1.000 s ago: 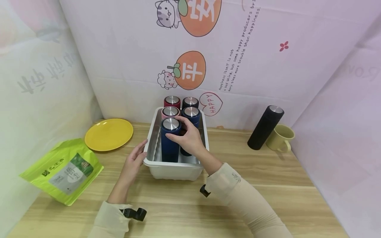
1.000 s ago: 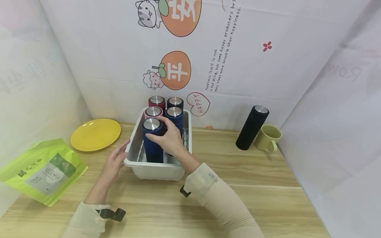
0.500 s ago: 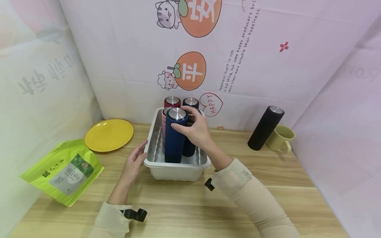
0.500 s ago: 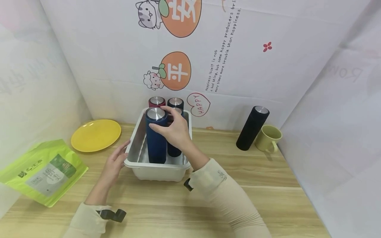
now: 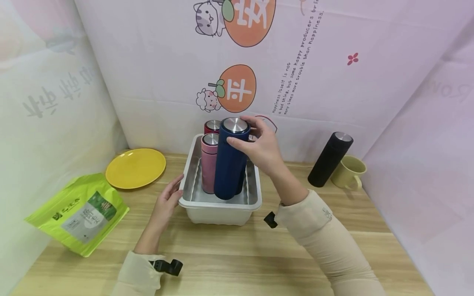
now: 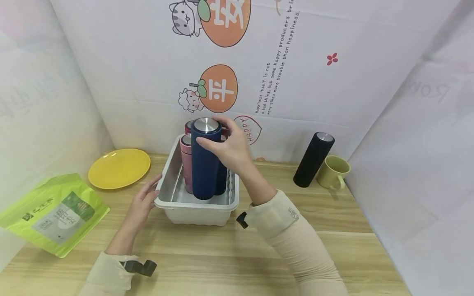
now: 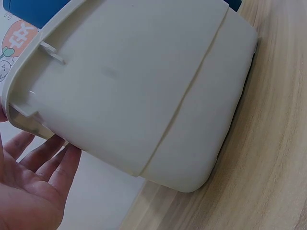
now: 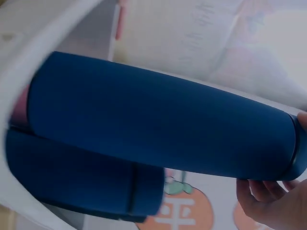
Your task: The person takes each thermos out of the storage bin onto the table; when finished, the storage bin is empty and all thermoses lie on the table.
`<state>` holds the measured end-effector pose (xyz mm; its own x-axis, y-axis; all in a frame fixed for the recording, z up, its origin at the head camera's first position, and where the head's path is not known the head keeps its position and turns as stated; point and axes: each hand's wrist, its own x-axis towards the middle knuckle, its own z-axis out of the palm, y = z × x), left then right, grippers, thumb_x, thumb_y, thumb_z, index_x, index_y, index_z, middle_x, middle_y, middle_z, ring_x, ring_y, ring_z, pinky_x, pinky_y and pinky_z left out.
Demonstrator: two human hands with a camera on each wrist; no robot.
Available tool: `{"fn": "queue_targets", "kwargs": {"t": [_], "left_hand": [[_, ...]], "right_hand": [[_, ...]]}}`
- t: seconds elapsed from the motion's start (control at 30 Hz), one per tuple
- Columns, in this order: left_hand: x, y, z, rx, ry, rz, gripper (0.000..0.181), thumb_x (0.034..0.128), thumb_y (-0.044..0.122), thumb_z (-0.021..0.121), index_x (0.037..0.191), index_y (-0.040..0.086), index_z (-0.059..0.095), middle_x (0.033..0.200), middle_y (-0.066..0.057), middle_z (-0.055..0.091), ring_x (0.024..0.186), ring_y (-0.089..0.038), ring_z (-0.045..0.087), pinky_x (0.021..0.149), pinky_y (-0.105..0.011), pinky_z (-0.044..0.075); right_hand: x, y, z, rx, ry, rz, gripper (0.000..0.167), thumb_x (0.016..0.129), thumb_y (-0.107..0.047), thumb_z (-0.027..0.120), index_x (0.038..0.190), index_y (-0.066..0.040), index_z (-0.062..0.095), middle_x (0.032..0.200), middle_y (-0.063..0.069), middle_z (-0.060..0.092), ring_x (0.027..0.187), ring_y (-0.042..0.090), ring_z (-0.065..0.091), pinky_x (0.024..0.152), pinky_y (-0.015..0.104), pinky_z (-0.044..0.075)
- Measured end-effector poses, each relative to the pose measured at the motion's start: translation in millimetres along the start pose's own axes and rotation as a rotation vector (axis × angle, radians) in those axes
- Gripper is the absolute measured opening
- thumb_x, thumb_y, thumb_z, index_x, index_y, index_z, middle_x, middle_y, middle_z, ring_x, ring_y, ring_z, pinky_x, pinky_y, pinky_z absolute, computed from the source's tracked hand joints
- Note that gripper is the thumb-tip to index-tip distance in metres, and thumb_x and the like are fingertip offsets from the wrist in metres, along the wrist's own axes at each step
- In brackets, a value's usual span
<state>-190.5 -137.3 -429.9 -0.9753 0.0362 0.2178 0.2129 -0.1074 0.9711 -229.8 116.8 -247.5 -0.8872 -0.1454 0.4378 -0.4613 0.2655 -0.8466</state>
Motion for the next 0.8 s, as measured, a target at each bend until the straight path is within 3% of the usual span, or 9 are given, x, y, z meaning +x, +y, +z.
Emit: {"fn": "queue_targets", "kwargs": {"t": [0.4,0.5,0.63,0.8], "left_hand": [[0.4,0.2,-0.8,0.015,-0.009,0.002,0.049,0.0999,0.000,0.042,0.148,-0.005,0.033,0.150,-0.027,0.033,0.135,-0.037,0.034,0.102,-0.045,0.039],[0.6,-0.3,-1.3,0.013,-0.009,0.005,0.049,0.0999,0.000,0.042,0.148,-0.005,0.033,0.150,-0.026,0.032,0.136,-0.035,0.034,0.102,-0.044,0.039],[0.2,-1.0,-1.7,0.008,-0.006,0.006,0.049,0.0996,-0.001,0.042,0.147,-0.006,0.033,0.150,-0.026,0.032,0.136,-0.035,0.033,0.100,-0.033,0.043],[0.3,-1.2,-0.8,0.001,-0.007,0.018,0.049,0.0993,-0.001,0.043,0.147,-0.007,0.033,0.150,-0.027,0.032,0.135,-0.037,0.033,0.097,-0.028,0.045]], "right_hand": [[11.7,-31,-53,0.047,0.037,0.159,0.060,0.085,-0.014,0.076,0.140,-0.009,0.050,0.134,0.008,0.053,0.114,0.023,0.052,0.099,0.039,0.044],[11.5,-33,-67,0.043,0.044,0.171,0.060,0.086,-0.013,0.074,0.141,-0.008,0.049,0.135,0.009,0.052,0.116,0.023,0.050,0.102,0.038,0.042],[10.2,-34,-84,0.000,0.051,0.193,0.061,0.088,-0.018,0.074,0.142,-0.010,0.047,0.137,0.009,0.050,0.119,0.022,0.049,0.103,0.039,0.040],[10.7,-27,-105,-0.011,0.088,0.204,0.062,0.087,-0.019,0.074,0.142,-0.011,0.047,0.136,0.011,0.050,0.114,0.023,0.050,0.098,0.035,0.045]]}}
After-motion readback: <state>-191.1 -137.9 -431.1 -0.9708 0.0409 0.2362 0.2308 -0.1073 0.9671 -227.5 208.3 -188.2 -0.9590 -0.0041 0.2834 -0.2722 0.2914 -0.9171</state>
